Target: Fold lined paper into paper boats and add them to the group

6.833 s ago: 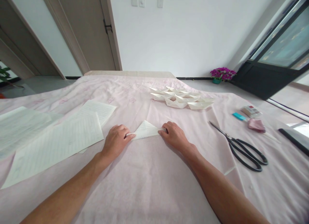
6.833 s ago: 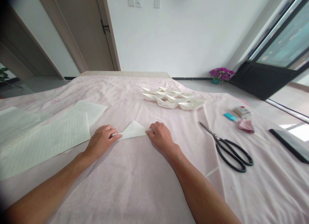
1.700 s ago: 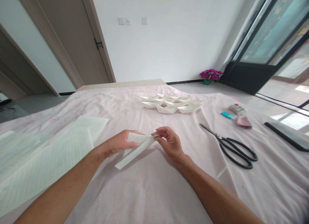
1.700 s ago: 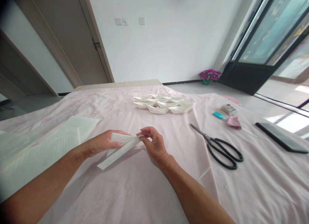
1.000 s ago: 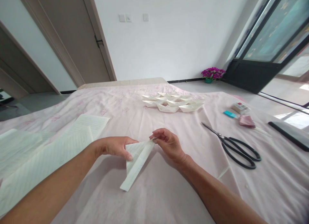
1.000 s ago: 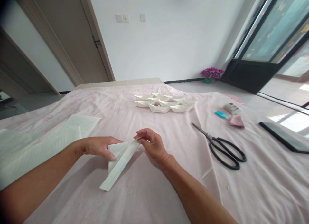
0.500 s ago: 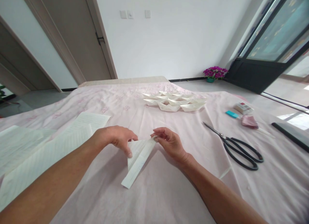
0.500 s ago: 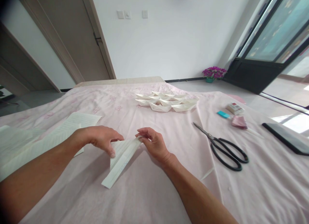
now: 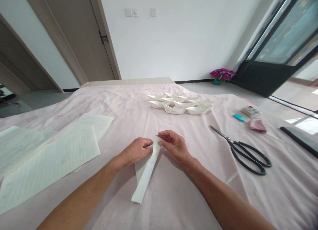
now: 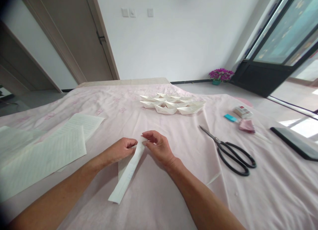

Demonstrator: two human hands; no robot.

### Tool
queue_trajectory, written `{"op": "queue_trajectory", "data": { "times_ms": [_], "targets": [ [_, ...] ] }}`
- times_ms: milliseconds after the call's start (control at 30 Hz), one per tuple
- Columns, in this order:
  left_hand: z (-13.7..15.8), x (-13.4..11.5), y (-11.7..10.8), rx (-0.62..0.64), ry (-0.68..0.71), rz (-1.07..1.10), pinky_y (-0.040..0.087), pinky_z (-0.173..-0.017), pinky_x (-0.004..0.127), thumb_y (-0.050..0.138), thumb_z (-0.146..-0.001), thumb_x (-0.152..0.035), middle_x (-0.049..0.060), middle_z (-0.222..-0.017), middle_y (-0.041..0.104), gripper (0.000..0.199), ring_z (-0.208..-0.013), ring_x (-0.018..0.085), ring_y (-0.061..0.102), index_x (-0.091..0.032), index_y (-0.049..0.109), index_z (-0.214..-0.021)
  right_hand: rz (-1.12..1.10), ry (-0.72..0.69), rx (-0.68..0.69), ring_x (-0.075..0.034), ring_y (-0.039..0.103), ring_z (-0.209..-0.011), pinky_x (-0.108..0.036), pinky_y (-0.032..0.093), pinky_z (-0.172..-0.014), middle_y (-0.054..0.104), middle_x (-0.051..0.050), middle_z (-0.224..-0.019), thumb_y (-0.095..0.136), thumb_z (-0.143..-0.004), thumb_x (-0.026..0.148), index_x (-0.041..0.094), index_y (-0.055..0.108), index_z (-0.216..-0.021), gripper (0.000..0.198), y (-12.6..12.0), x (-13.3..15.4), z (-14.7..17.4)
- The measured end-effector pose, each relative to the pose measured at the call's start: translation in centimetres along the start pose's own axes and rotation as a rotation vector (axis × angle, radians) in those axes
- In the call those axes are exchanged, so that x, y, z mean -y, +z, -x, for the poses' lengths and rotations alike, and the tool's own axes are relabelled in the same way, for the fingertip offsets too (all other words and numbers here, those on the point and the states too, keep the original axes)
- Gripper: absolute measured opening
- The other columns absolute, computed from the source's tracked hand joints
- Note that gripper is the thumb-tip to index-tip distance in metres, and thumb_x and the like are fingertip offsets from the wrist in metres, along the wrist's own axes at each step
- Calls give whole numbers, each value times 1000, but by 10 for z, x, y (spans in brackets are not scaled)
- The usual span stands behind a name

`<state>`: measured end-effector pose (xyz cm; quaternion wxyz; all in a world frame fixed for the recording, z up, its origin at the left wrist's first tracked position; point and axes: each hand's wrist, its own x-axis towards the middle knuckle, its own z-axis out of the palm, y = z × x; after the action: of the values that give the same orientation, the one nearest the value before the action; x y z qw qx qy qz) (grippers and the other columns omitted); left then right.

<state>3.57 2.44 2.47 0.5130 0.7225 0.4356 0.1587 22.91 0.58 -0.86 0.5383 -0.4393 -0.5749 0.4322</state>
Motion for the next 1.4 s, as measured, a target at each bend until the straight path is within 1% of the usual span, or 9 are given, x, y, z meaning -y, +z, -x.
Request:
{"op": "queue_trajectory", "data": {
  "times_ms": [133, 267, 500, 667, 800, 933, 1100, 1267, 1400],
  "targets": [
    [3, 5, 3, -67, -40, -15, 38, -56, 22, 56, -77, -41, -2, -67, 60, 27, -66, 16, 56, -15, 64, -74, 126, 38, -11, -16, 64, -75, -30, 51, -69, 73, -3, -87, 70, -73, 22, 20, 72, -90, 17, -3, -2, -3],
    [-2, 5, 5, -124, -22, -17, 44, -60, 24, 59, -75, -39, 2, -73, 68, 27, -69, 18, 61, -15, 69, -84, 82, 42, -5, -14, 60, -71, -28, 48, -65, 71, -2, -87, 69, -71, 20, 21, 71, -95, 24, -4, -4, -5],
    [-10, 8, 12, -208, 6, -106, 47, -65, 25, 60, -78, -37, 4, -82, 73, 28, -73, 18, 66, -18, 72, -95, -3, 50, 73, -13, 57, -68, -27, 45, -65, 68, -1, -79, 66, -69, 18, 19, 70, -94, 25, -4, -7, -6],
    [-4, 10, 16, -259, 17, -177, 46, -64, 25, 60, -82, -45, 1, -81, 74, 29, -73, 17, 67, -24, 72, -99, 106, 29, 126, -14, 59, -70, -27, 44, -66, 68, 0, -77, 60, -69, 11, 19, 72, -85, 21, -11, -4, -5],
    [3, 8, 22, -307, 30, -267, 46, -67, 24, 61, -84, -42, 0, -88, 74, 22, -78, 17, 68, -27, 73, -96, 209, -23, 207, -16, 60, -77, -28, 45, -71, 66, -1, -80, 56, -68, 6, 20, 73, -80, 25, -16, 1, -5],
    [9, 8, 30, -374, 121, -418, 45, -69, 24, 60, -88, -32, -1, -94, 73, 17, -81, 15, 67, -29, 74, -97, 274, -27, 280, -16, 60, -79, -28, 45, -72, 66, -2, -81, 56, -69, 5, 20, 74, -81, 26, -19, 2, -6],
    [12, 17, 33, -398, 289, -551, 45, -80, 27, 59, -89, -18, 0, -94, 71, 24, -86, 15, 64, -30, 74, -103, 331, -40, 325, -15, 60, -80, -27, 45, -74, 67, -1, -82, 57, -71, 5, 21, 74, -83, 26, -22, 2, -6],
    [9, 24, 22, -305, 421, -597, 47, -83, 31, 59, -91, -22, 1, -98, 71, 20, -90, 17, 61, -29, 75, -101, 427, -122, 381, -18, 61, -85, -32, 46, -82, 69, 0, -80, 60, -73, 5, 24, 74, -79, 24, -25, 3, -8],
    [12, 27, 19, -270, 483, -675, 48, -85, 33, 54, -94, -21, 2, -103, 69, 24, -94, 17, 59, -28, 73, -106, 460, -96, 387, -19, 61, -86, -32, 46, -82, 69, -1, -80, 61, -75, 8, 23, 74, -81, 21, -25, 4, -7]
  ]
}}
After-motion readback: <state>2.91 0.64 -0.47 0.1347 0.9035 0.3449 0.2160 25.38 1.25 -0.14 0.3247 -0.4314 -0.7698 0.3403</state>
